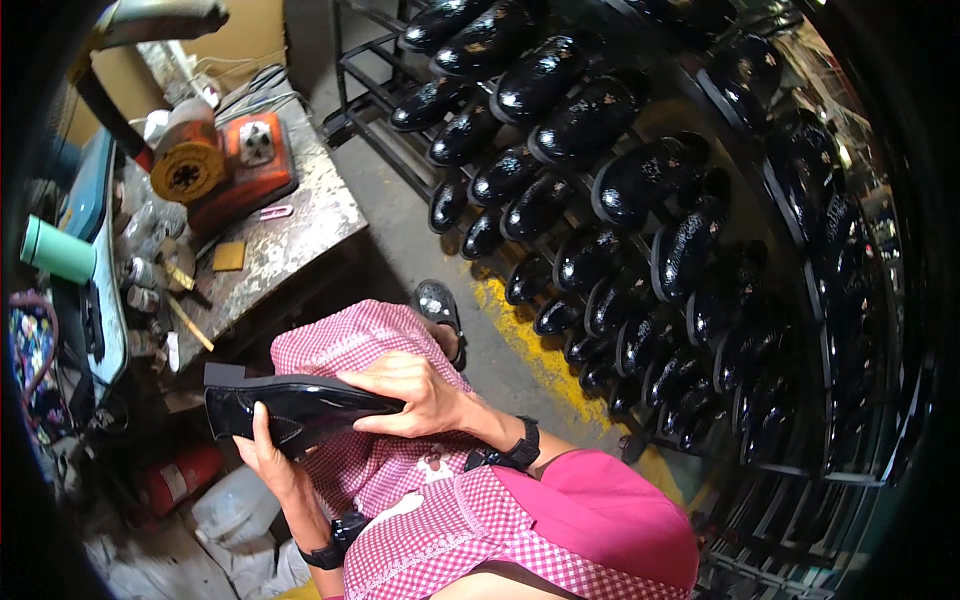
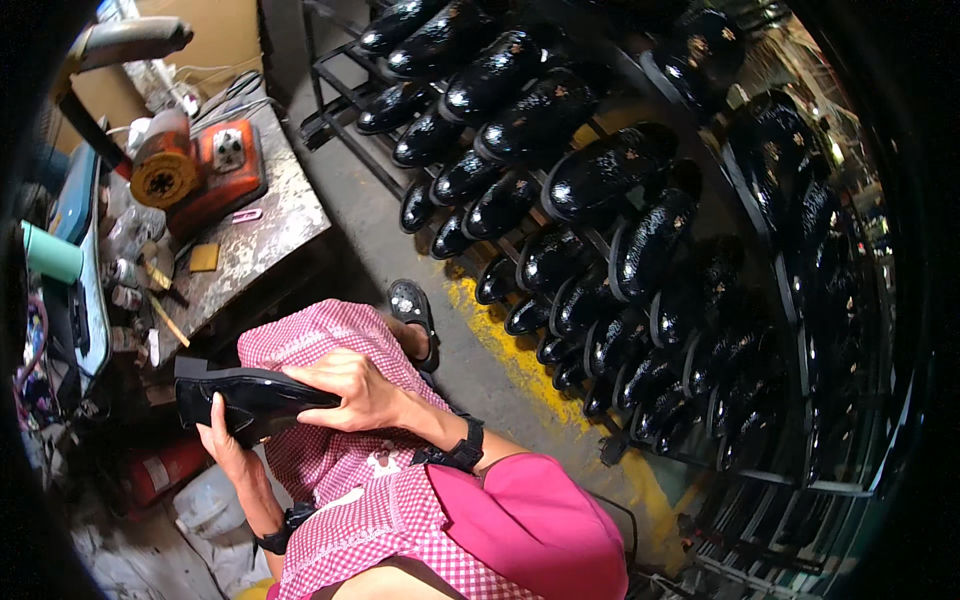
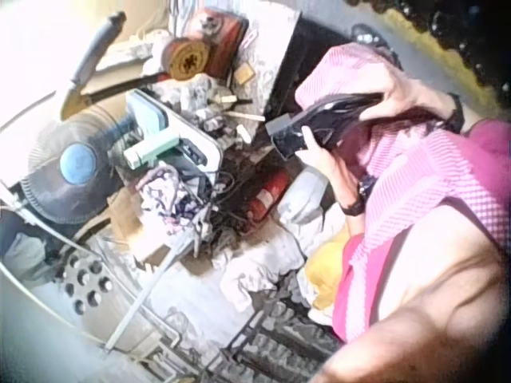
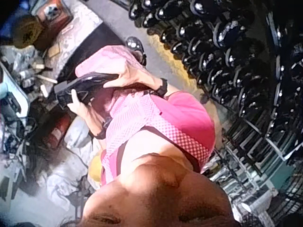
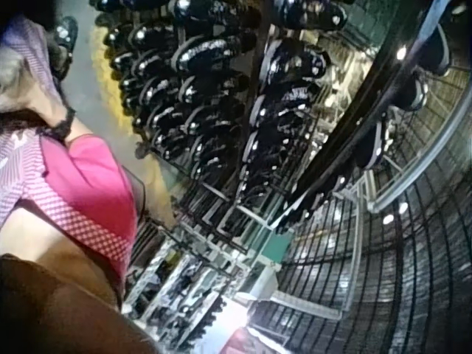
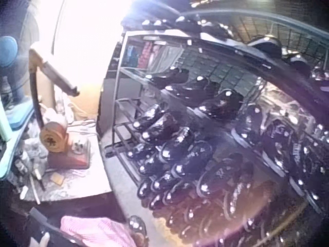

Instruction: Cleaning and polishing black patent leather shoes in a workshop.

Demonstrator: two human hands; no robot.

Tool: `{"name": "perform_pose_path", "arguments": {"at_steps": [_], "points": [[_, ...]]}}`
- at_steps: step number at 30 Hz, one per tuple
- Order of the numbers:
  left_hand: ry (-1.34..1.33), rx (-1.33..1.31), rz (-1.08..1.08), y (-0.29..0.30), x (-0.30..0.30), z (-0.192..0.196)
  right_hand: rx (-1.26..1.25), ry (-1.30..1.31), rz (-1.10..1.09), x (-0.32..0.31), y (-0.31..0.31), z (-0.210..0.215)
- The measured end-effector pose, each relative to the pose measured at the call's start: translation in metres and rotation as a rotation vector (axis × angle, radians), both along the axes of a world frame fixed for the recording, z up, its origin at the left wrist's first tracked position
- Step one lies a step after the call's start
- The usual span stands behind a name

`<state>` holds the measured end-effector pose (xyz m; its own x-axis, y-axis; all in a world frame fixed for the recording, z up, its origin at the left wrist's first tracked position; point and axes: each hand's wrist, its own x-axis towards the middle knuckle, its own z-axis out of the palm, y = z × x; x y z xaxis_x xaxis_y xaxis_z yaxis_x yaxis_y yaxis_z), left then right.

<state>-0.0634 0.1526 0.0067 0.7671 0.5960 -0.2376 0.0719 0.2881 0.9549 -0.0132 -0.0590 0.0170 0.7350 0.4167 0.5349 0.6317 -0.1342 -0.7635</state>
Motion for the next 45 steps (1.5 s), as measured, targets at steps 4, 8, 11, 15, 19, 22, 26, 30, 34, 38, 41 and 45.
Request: {"name": "perform_pose_path", "arguments": {"at_steps": [4, 8, 11, 15, 19, 22, 26, 30, 34, 38, 41, 45], "points": [[-0.028, -0.05, -0.013, -0.004, 0.001, 0.005, 0.038, 0.006, -0.004, -0.001, -0.001, -0.007], [0.08, 0.032, -0.074, 0.002, -0.002, 0.016, 0.056, 0.023, 0.007, 0.0, 0.003, -0.003], [0.132, 0.043, -0.16, -0.007, 0.001, 0.029, 0.021, 0.022, 0.014, 0.004, -0.003, -0.001], [0.016, -0.003, -0.266, -0.013, 0.004, 0.032, -0.065, 0.054, -0.019, 0.007, -0.01, 0.011], [-0.072, -0.074, -0.279, -0.014, 0.004, 0.037, -0.054, 0.084, 0.002, 0.007, -0.007, 0.01], [-0.056, -0.113, -0.264, -0.011, 0.001, 0.039, -0.092, 0.032, 0.006, 0.006, -0.003, 0.012], [-0.063, -0.062, -0.188, -0.007, 0.0, 0.036, -0.115, 0.071, 0.02, 0.003, 0.003, 0.013], [-0.072, -0.081, -0.05, -0.003, 0.0, 0.026, -0.111, 0.024, 0.046, 0.002, 0.009, 0.015], [-0.08, -0.106, 0.049, 0.001, 0.0, 0.019, -0.073, -0.01, 0.061, 0.001, 0.015, 0.012], [-0.122, -0.165, 0.019, 0.005, -0.002, 0.014, -0.081, 0.003, 0.07, 0.002, 0.017, 0.013], [-0.116, -0.209, -0.093, 0.007, -0.004, 0.021, -0.082, 0.027, 0.067, 0.0, 0.013, 0.012], [-0.125, -0.218, -0.128, 0.006, -0.007, 0.026, -0.068, 0.078, 0.063, -0.002, 0.013, 0.011]]}}
